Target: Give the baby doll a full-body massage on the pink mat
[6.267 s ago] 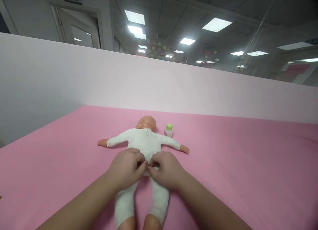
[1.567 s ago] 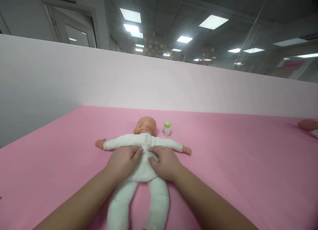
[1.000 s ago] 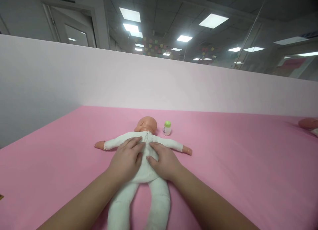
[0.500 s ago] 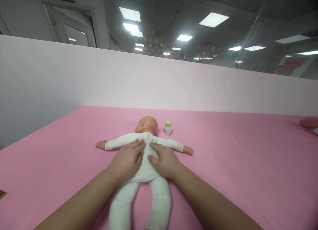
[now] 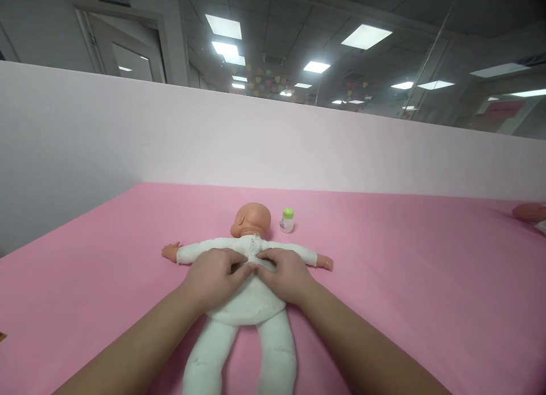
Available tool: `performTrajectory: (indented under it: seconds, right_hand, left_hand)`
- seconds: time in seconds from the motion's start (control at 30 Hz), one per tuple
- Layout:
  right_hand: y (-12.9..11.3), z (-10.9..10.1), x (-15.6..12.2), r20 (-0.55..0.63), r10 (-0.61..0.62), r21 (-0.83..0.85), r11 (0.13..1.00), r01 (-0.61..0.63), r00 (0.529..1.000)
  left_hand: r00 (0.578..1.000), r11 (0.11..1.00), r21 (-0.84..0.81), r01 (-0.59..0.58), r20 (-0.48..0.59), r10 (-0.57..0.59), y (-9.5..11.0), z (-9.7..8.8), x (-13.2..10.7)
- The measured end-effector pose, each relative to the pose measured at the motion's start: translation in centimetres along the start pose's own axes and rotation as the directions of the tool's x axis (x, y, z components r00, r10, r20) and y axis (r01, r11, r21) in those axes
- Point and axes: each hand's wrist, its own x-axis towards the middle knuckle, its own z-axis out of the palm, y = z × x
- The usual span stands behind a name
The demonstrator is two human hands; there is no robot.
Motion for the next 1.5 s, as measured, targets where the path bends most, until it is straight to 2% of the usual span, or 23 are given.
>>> performTrajectory:
  seconds: [0.07, 0.17, 0.27, 0.33, 0.43, 0.6, 0.77, 0.97, 1.23, 1.4, 1.5]
  right_hand:
    - [0.0, 0.0, 0.1, -0.003, -0.007, 0.016, 1.000, 0.007, 1.000]
    - [0.2, 0.3, 0.2, -0.018, -0.005, 0.017, 1.000, 0.005, 1.000]
    - [0.3, 0.6, 0.3, -0.040, -0.003, 0.005, 1.000, 0.003, 0.999]
    - [0.3, 0.8, 0.2, -0.056, -0.007, -0.016, 1.000, 0.007, 0.998]
    - [0.2, 1.0, 0.2, -0.076, -0.024, -0.057, 0.998, 0.020, 0.997]
    - [0.3, 1.4, 0.2, -0.091, -0.015, -0.097, 0.995, 0.007, 0.996]
    - [0.5, 1.5, 0.2, -0.050, 0.022, -0.120, 0.992, -0.028, 0.998]
    - [0.4, 1.1, 0.3, -0.013, 0.002, -0.104, 0.995, -0.004, 1.000]
    - [0.4, 1.1, 0.2, -0.013, 0.017, -0.084, 0.996, -0.018, 1.000]
    - [0.3, 0.8, 0.2, -0.067, 0.006, -0.020, 1.000, -0.007, 0.998]
    - [0.3, 0.5, 0.2, -0.116, 0.010, -0.048, 0.999, -0.016, 0.993]
  left_hand:
    - [1.000, 1.000, -0.019, 0.002, 0.009, -0.002, -0.1, 0.0, 0.1]
    - [0.998, 0.999, -0.033, -0.001, -0.064, -0.001, -0.4, 0.6, 0.2]
    - [0.989, 0.997, 0.050, -0.054, -0.135, 0.060, -0.9, 1.5, 0.2]
    - [0.983, 0.987, 0.127, -0.094, -0.147, 0.112, -1.2, 2.0, 0.2]
    - [0.987, 0.977, 0.184, -0.106, -0.103, 0.127, -1.4, 2.2, 0.2]
    - [0.995, 0.977, 0.190, -0.096, -0.020, 0.101, -1.8, 2.2, 0.3]
    - [0.993, 0.975, 0.187, -0.119, 0.001, 0.121, -2.0, 2.4, 0.4]
    - [0.992, 0.982, 0.141, -0.127, 0.008, 0.127, -1.8, 2.1, 0.4]
    - [0.997, 0.996, 0.041, -0.083, 0.013, 0.082, -1.8, 1.8, 0.5]
    - [0.994, 0.998, -0.054, 0.019, -0.102, -0.025, -1.4, 1.0, 0.5]
    - [0.978, 0.993, -0.051, 0.103, -0.176, -0.110, -1.3, 0.4, 0.4]
